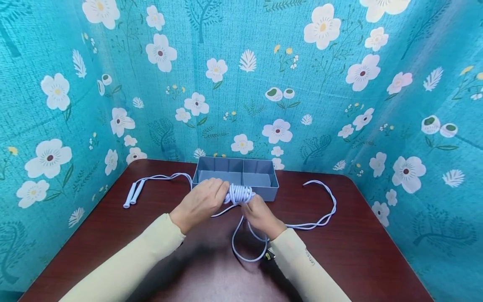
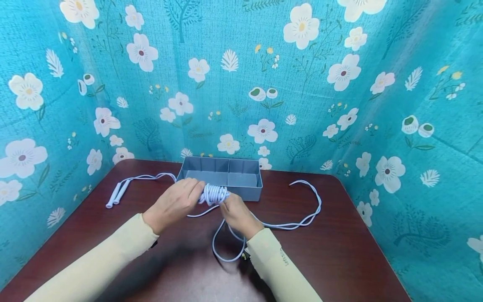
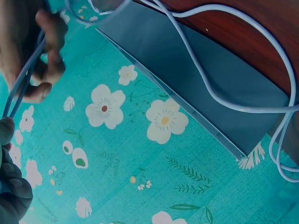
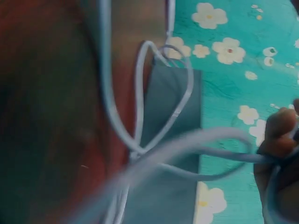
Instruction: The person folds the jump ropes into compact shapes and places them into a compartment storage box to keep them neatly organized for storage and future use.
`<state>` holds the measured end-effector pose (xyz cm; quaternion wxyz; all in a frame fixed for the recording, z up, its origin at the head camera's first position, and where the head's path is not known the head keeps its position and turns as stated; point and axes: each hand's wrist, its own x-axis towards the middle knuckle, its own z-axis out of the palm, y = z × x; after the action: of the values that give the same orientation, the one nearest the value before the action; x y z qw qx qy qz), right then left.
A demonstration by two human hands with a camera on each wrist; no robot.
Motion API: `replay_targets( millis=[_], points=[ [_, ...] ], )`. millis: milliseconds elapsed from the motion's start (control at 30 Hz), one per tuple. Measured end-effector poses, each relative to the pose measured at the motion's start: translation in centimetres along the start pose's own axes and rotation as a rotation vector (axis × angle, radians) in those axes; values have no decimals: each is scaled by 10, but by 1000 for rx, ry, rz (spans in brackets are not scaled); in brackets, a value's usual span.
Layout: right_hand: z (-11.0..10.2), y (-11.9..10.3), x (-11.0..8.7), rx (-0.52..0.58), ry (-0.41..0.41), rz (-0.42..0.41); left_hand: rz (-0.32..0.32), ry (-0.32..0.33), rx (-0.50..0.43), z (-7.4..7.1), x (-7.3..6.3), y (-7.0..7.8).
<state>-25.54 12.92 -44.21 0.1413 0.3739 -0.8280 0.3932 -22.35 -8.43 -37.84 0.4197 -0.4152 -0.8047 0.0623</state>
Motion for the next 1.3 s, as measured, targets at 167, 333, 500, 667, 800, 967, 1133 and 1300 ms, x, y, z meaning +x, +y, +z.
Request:
replay_targets(
  millis=[167, 333, 500, 667, 800, 967, 1133, 1300],
  points=[
    [13, 1, -2, -67, -17, 12, -50, -37, 24, 5, 0, -6],
    [20, -3, -1, -77, -89, 58, -79, -32, 36, 10, -2, -10],
    [22, -10, -1, 8, -184, 180, -123, -39, 54, 15, -3, -14],
    [23, -17, -3, 102, -273, 300, -168, -57, 103, 21, -1, -19],
    [24, -22, -3, 84, -327, 297, -189, -75, 137, 26, 0, -22],
    [24, -28, -4, -38, -349, 158, -222, -85, 137, 32, 0, -25],
    [21, -39, -6, -151, -319, -21, -236, -91, 110, 38, -2, -26],
    [15, -50, -8, -163, -271, -106, -252, -108, 100, 45, -5, -28]
  ],
)
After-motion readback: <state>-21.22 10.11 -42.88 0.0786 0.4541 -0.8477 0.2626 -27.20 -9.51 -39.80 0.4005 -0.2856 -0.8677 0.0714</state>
